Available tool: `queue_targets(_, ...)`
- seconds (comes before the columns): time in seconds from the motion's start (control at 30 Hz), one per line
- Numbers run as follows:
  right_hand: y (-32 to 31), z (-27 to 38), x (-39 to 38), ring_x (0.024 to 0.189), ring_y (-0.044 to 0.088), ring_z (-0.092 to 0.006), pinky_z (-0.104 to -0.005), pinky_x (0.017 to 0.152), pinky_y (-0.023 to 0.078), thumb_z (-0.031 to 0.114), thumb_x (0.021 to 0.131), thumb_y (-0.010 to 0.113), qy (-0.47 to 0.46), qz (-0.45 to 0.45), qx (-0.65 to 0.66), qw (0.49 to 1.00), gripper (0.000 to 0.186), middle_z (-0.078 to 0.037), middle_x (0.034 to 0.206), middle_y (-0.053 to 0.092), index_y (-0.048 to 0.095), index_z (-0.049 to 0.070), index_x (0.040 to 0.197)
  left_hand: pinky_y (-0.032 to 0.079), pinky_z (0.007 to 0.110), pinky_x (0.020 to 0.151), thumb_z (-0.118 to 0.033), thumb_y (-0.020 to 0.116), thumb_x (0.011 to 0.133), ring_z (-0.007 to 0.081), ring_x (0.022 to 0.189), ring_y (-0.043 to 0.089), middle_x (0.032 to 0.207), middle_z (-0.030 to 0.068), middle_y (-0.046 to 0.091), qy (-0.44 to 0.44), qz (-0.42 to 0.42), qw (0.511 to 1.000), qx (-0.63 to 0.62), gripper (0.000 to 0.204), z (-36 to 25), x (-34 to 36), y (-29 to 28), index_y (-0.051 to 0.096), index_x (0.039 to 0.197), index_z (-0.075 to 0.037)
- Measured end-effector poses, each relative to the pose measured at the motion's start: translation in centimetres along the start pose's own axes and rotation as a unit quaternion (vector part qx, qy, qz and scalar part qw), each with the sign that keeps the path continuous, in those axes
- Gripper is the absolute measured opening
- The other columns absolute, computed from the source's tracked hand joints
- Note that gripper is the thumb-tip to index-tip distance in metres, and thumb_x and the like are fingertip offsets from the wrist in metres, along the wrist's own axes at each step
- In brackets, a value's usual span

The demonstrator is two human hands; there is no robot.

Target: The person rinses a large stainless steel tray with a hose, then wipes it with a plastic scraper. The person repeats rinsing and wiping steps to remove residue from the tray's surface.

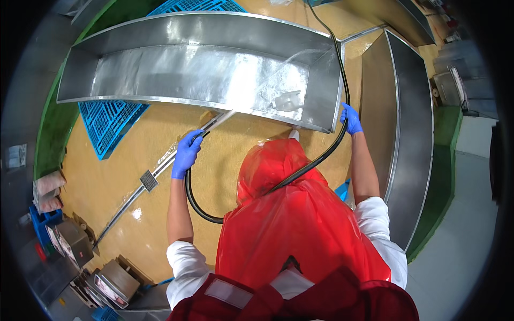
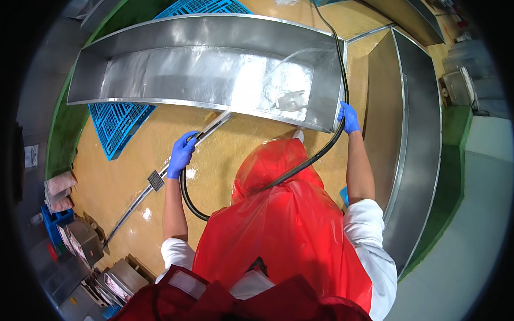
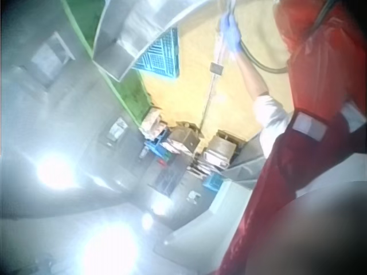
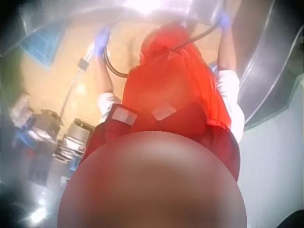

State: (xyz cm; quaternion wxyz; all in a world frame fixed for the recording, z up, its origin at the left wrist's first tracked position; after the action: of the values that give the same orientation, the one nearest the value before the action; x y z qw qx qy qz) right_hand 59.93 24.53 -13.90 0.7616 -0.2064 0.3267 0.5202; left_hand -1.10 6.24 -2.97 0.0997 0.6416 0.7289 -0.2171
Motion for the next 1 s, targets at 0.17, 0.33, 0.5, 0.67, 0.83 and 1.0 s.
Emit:
queue_targets(0.17, -1.2, 0.3, -0.8, 0.043, 0.034, -0.0057, -0.0209, 0.037, 0.031, 0.022, 0.093, 0.059, 0.000, 0.002, 0.002, 1.000, 0.013, 0.006, 0.058, 0.036, 0.057, 0.012, 0.102, 0.028, 0.021, 0.042, -0.023, 0.060, 0.092, 0.0031, 0.049, 0.037, 0.063, -0.0046, 0.046, 0.002, -0.088, 0.996, -0.001, 0.029, 1.2, -1.0, -2.7, 0.062, 0.117, -0.009)
queue_targets(0.33, -0.1, -0.1, 0.1, 0.043, 0.035, -0.0070, -0.0229, 0.037, 0.032, 0.022, 0.094, 0.055, -0.027, 0.025, -0.006, 0.999, 0.012, 0.004, 0.059, 0.039, 0.051, 0.011, 0.092, 0.030, 0.022, 0.042, -0.022, 0.057, 0.094, 0.0034, 0.050, 0.038, 0.061, -0.0039, 0.046, 0.036, -0.367, 0.930, 0.009, 0.028, 1.5, -4.8, -14.7, 0.061, 0.118, -0.008)
queue_targets(0.5, 1.4, -1.1, -0.7, 0.043, 0.036, -0.0072, -0.0235, 0.037, 0.032, 0.022, 0.094, 0.055, -0.026, 0.026, -0.030, 0.999, 0.013, 0.004, 0.058, 0.039, 0.048, 0.013, 0.087, 0.026, 0.021, 0.040, -0.019, 0.056, 0.095, 0.0035, 0.045, 0.035, 0.060, -0.0044, 0.045, 0.029, -0.363, 0.930, 0.051, 0.027, 1.4, -8.7, -15.6, 0.061, 0.119, -0.008)
queue_targets(0.67, 1.4, -3.3, 1.7, 0.043, 0.039, -0.0091, -0.0266, 0.038, 0.036, 0.024, 0.092, 0.055, -0.019, 0.027, -0.035, 0.999, 0.017, 0.003, 0.056, 0.040, 0.050, 0.012, 0.081, 0.028, 0.022, 0.038, -0.022, 0.057, 0.094, 0.0033, 0.044, 0.036, 0.060, -0.0051, 0.045, -0.006, -0.343, 0.939, 0.003, 0.029, 2.3, -10.2, -14.3, 0.062, 0.119, -0.009)
queue_targets(0.83, 3.4, -6.4, 5.2, 0.049, 0.049, -0.0143, -0.0323, 0.043, 0.042, 0.019, 0.085, 0.058, -0.070, 0.010, -0.148, 0.986, 0.012, -0.003, 0.059, 0.048, 0.059, 0.007, 0.084, 0.028, 0.021, 0.037, -0.022, 0.055, 0.095, 0.0029, 0.043, 0.035, 0.060, -0.0059, 0.043, -0.023, -0.316, 0.949, -0.001, 0.030, 1.1, -12.8, -12.1, 0.060, 0.121, -0.009)
queue_targets(1.0, -2.3, -10.7, 13.6, 0.080, 0.065, -0.0372, -0.0461, 0.070, 0.050, 0.022, 0.078, 0.054, -0.166, -0.079, -0.451, 0.873, 0.035, -0.027, 0.085, 0.065, 0.061, -0.008, 0.093, 0.027, 0.021, 0.037, -0.022, 0.054, 0.095, 0.0021, 0.043, 0.033, 0.059, -0.0068, 0.042, -0.048, -0.356, 0.933, 0.002, 0.031, 0.6, -15.1, -11.4, 0.059, 0.122, -0.008)
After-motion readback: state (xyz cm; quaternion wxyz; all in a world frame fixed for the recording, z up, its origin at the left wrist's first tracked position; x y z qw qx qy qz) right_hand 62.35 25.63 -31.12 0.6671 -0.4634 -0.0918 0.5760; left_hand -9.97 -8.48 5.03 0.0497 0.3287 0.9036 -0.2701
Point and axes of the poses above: each hand's wrist, its own x-axis towards the middle knuckle, its own y-axis out of the palm, z = x × y, the point moved 7 cm from there along x, towards the middle knuckle
